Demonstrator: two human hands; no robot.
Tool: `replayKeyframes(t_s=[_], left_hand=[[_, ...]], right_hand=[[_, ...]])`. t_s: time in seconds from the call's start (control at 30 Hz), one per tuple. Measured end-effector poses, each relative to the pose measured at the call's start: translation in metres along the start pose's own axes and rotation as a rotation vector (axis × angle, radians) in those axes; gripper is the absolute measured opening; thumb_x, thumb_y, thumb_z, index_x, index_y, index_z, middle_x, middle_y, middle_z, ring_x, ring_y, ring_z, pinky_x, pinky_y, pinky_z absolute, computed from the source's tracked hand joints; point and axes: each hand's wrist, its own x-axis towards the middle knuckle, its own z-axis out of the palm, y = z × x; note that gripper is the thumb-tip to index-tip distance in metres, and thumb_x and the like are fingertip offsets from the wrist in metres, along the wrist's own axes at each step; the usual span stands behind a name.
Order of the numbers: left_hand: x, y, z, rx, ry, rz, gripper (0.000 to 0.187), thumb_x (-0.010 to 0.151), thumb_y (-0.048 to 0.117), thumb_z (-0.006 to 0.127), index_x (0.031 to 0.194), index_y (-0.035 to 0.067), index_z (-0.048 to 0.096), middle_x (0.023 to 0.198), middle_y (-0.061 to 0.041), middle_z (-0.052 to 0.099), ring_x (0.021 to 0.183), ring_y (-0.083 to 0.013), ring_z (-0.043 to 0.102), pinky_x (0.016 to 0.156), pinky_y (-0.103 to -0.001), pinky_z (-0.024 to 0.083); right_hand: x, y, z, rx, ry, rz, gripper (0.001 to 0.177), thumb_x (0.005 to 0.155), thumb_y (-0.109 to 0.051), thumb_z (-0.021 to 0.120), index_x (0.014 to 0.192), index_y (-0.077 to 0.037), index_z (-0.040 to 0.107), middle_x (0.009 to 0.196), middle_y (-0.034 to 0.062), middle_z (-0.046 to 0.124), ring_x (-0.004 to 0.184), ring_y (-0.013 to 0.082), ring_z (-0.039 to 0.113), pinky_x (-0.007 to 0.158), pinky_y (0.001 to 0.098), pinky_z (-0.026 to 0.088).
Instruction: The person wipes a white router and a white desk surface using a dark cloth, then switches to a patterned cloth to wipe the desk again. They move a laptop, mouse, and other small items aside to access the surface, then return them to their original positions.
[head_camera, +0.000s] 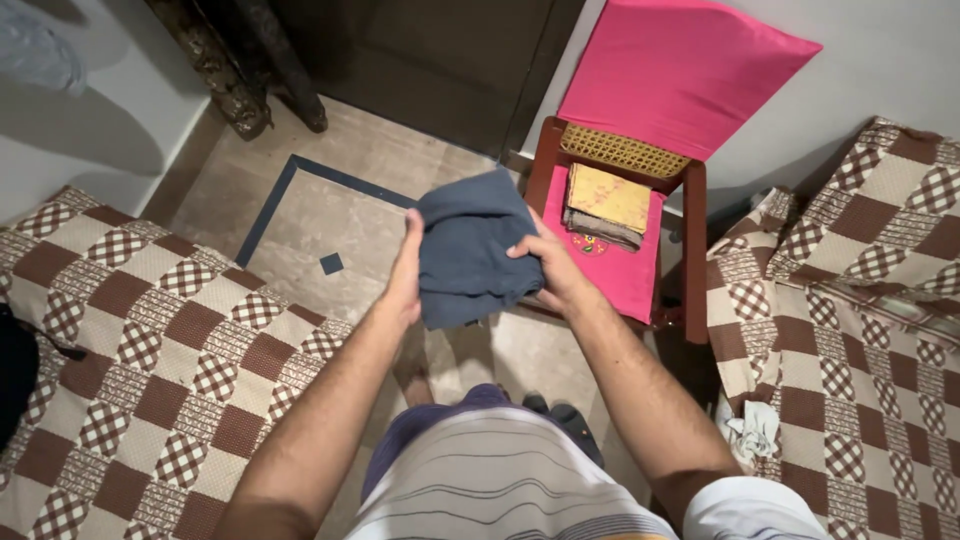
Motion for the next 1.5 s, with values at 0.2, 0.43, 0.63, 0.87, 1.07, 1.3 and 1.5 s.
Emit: replayKeyframes(t_s=[0.2, 0.43, 0.63, 0.87, 1.07, 1.3, 1.5], left_hand=[[0.015, 0.017, -0.018, 0.143, 0.11, 0.35, 0.097, 0.08, 0.019, 0.08, 0.157, -0.002, 0.025, 0.15, -0.027, 0.047, 0.127, -0.0369, 0.059, 0.102, -0.047, 0.055], [0.035, 0.017, -0.036, 1.066, -0.105, 0.565, 0.082, 0.076, 0.009, 0.083, 0.148, -0.002, 0.045, 0.142, -0.02, 0.06, 0.131, -0.027, 0.059, 0.109, -0.034, 0.047], [0.02, 0.049, -0.018, 1.068, -0.259, 0.434, 0.072, 0.076, 0.012, 0.079, 0.143, 0.003, 0.054, 0.129, -0.018, 0.069, 0.119, -0.0245, 0.066, 0.103, -0.033, 0.052], [0.017, 0.064, -0.022, 1.2, -0.146, 0.462, 0.066, 0.076, 0.012, 0.079, 0.139, 0.008, 0.059, 0.123, -0.018, 0.071, 0.114, -0.025, 0.069, 0.097, -0.033, 0.053], [0.049, 0.052, -0.036, 1.14, -0.197, 0.408, 0.059, 0.08, 0.009, 0.073, 0.139, 0.005, 0.062, 0.124, -0.017, 0.075, 0.112, -0.0211, 0.072, 0.097, -0.031, 0.055], [0.092, 0.019, -0.01, 0.658, -0.269, 0.299, 0.069, 0.089, -0.004, 0.065, 0.154, 0.007, 0.045, 0.149, -0.015, 0.055, 0.131, -0.0198, 0.056, 0.106, -0.03, 0.048], [0.132, -0.011, 0.041, 0.407, -0.299, 0.153, 0.091, 0.086, -0.009, 0.056, 0.164, 0.021, 0.022, 0.145, -0.014, 0.051, 0.126, -0.0242, 0.057, 0.102, -0.034, 0.051]], right_hand=[[0.019, 0.026, -0.04, -0.468, 0.294, 0.13, 0.071, 0.086, -0.018, 0.07, 0.152, -0.013, 0.045, 0.132, 0.0177, 0.058, 0.119, 0.0276, 0.06, 0.094, 0.0446, 0.053], [0.024, 0.031, -0.029, -0.893, 0.031, -0.34, 0.104, 0.078, -0.018, 0.089, 0.16, -0.01, 0.025, 0.156, 0.0157, 0.04, 0.144, 0.0265, 0.038, 0.112, 0.0438, 0.039], [0.048, 0.043, -0.014, -0.796, 0.068, -0.36, 0.056, 0.087, -0.015, 0.084, 0.135, -0.003, 0.058, 0.125, 0.0123, 0.064, 0.115, 0.0177, 0.059, 0.099, 0.033, 0.05], [0.06, 0.077, -0.042, -0.838, 0.498, -0.456, 0.012, 0.098, -0.014, 0.074, 0.098, -0.002, 0.073, 0.085, 0.0027, 0.071, 0.079, 0.0085, 0.063, 0.072, 0.0263, 0.052], [0.073, 0.108, -0.09, -0.497, 0.812, -0.406, 0.015, 0.1, -0.021, 0.069, 0.098, -0.007, 0.068, 0.088, -0.0006, 0.07, 0.081, 0.0085, 0.065, 0.068, 0.0269, 0.056], [0.04, 0.133, -0.114, -0.026, 0.614, 0.163, 0.036, 0.105, -0.043, 0.061, 0.122, -0.011, 0.06, 0.107, 0.0091, 0.063, 0.094, 0.0216, 0.062, 0.074, 0.0389, 0.05], [0.028, 0.121, -0.138, 0.594, 0.397, 0.123, 0.066, 0.096, -0.052, 0.054, 0.143, -0.004, 0.053, 0.137, 0.0122, 0.066, 0.122, 0.026, 0.067, 0.104, 0.0443, 0.053]])
